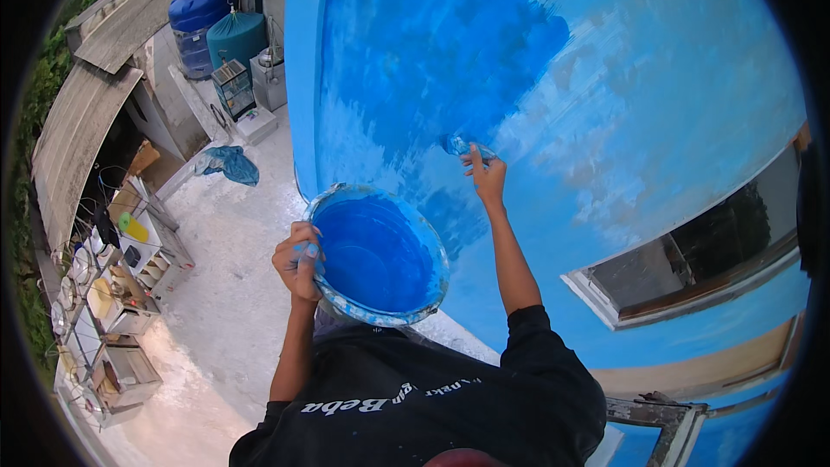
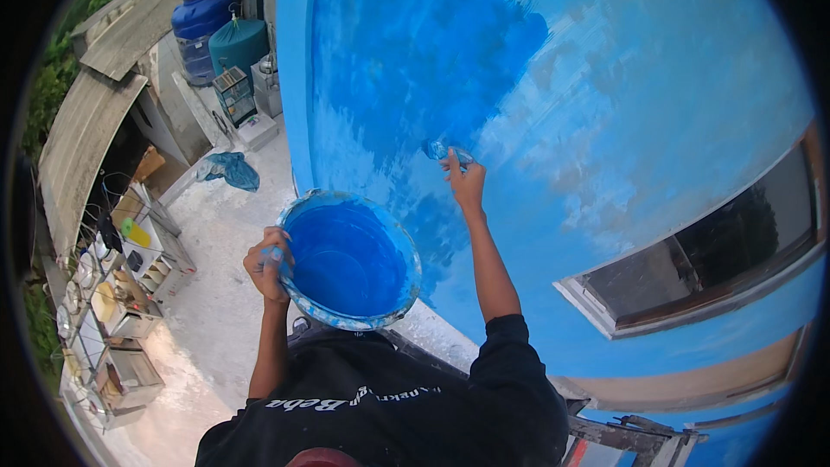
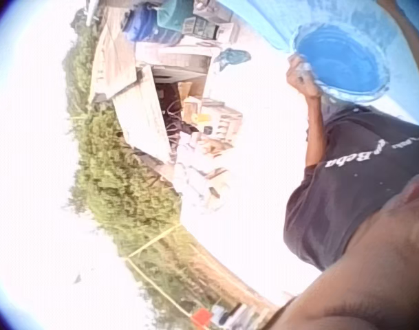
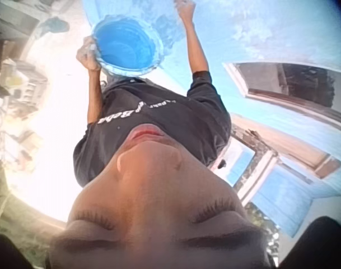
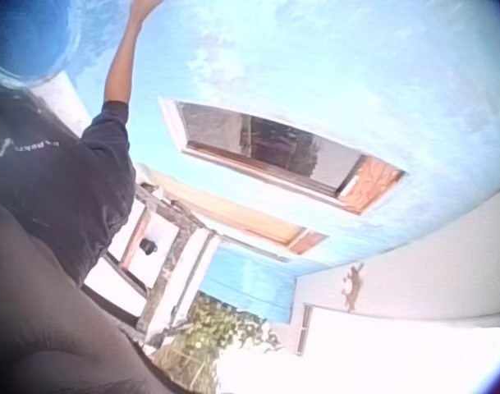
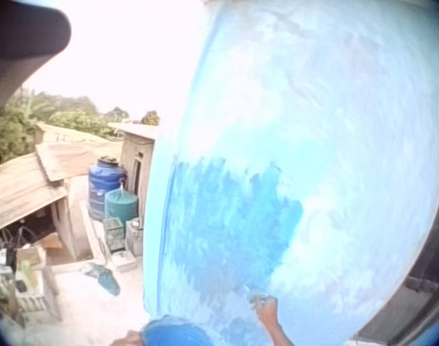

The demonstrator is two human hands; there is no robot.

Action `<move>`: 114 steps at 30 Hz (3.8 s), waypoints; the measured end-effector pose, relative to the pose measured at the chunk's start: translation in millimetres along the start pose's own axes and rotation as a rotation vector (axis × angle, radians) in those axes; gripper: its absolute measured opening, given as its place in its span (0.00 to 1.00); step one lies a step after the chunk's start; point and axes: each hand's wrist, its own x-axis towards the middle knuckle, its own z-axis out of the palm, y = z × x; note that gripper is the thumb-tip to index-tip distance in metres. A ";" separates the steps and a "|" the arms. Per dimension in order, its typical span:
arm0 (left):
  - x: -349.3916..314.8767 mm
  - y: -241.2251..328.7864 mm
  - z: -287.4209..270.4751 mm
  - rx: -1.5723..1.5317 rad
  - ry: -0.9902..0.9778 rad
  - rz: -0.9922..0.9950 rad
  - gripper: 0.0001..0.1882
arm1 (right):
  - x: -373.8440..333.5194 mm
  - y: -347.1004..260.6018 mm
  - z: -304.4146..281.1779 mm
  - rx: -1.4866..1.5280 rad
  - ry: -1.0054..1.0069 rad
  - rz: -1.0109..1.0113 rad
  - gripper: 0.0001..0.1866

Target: The person paints an exterior wall using blue paint from a bucket. They repeatedly dip a brush into the paint and apply it to the surface using upward and downward strokes while standing on a platform.

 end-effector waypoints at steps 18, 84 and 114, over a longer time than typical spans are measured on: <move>-21.8 9.6 -7.8 0.237 0.019 -0.056 0.23 | -50.2 -129.2 66.0 0.360 -0.869 0.132 0.25; -38.7 14.6 -26.6 0.365 0.074 0.300 0.16 | -97.2 -150.9 101.8 0.655 -1.071 0.279 0.28; -39.8 12.8 -25.1 0.530 0.052 0.316 0.22 | -96.1 -142.1 79.2 0.013 -1.265 -0.238 0.32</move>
